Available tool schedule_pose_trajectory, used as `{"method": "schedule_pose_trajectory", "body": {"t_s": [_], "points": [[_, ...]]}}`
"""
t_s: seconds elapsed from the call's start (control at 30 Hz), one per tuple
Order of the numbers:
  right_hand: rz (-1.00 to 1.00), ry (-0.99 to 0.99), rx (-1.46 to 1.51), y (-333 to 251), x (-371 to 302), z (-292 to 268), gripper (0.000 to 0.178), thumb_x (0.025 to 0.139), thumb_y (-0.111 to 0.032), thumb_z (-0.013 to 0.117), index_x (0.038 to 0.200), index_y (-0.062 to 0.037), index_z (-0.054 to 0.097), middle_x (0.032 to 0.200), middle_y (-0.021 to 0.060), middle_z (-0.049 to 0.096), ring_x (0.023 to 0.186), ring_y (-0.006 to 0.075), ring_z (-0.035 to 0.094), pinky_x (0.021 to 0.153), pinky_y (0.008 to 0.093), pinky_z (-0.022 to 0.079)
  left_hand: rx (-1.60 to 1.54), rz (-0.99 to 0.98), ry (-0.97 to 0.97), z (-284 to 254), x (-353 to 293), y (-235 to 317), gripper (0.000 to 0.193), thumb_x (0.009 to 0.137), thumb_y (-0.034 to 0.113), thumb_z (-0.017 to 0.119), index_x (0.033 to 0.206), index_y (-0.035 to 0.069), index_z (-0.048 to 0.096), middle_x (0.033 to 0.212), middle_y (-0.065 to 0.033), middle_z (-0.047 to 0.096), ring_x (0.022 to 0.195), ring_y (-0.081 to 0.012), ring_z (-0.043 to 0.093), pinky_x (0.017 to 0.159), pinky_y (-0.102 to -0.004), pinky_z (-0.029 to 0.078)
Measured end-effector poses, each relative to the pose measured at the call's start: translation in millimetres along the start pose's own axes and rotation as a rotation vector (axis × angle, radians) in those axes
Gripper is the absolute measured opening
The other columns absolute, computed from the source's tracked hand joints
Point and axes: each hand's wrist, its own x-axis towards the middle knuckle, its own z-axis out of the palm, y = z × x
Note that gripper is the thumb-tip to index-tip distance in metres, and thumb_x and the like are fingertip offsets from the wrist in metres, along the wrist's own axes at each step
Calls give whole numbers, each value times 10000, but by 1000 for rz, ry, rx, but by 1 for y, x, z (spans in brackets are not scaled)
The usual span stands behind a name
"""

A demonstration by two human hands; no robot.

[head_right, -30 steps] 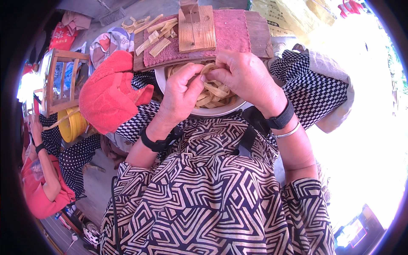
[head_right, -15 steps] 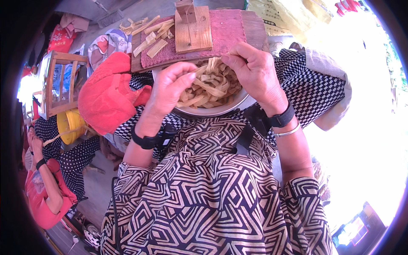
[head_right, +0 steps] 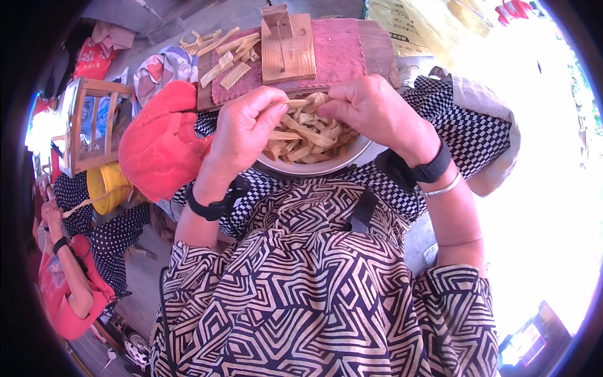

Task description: The person is shaping and rolling thin strips of bamboo or wood by hand using a small wooden jig on a floor-level workspace.

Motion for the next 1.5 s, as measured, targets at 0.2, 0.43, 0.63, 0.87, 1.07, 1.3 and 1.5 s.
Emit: {"method": "schedule_pose_trajectory", "body": {"t_s": [0.2,0.43,0.63,0.87,1.07,1.3,1.5], "points": [[-378,131,-298,2,-3,0,176,776,-183,687,845,-28,642,696,105,617,630,288,601,584,323,483,-195,-205,-175,-16,-5,-4,74,883,60,583,904,-10,585,710,37,516,661,-28,440,579,-200,395],[-147,-84,93,-13,3,-1,143,832,-121,638,928,-16,650,702,60,634,631,107,588,585,254,469,-494,-291,-321,-30,10,3,111,898,96,579,908,-9,609,766,51,540,724,-28,452,647,-194,401],[105,34,178,-8,34,-3,167,895,-161,587,952,-14,641,666,19,587,620,65,511,582,230,437,-289,-293,-213,-30,37,-35,130,905,120,574,943,9,630,729,65,540,683,-17,466,602,-179,392],[-131,408,51,19,68,24,179,864,-166,611,912,6,613,674,121,597,610,192,577,592,312,464,-401,-482,35,-18,55,-75,116,879,127,601,915,18,622,733,60,552,614,-20,431,558,-208,387],[-194,398,-293,41,79,37,197,810,-220,655,875,-35,640,652,155,593,636,326,600,598,384,489,127,-236,94,0,63,-96,147,862,150,583,934,30,629,764,-75,648,653,-178,600,614,-314,477],[-515,540,-365,18,51,26,189,846,-176,618,977,-48,662,922,138,640,767,302,612,703,353,505,257,-233,155,-9,39,-62,153,858,137,562,923,7,609,791,-138,655,727,-251,633,668,-354,486],[-243,415,60,-10,44,22,154,865,-158,594,908,-24,658,757,149,639,660,266,625,628,326,490,-262,-165,-37,2,39,-5,138,899,102,541,948,-7,611,722,3,574,665,-48,510,604,-215,437]]}}
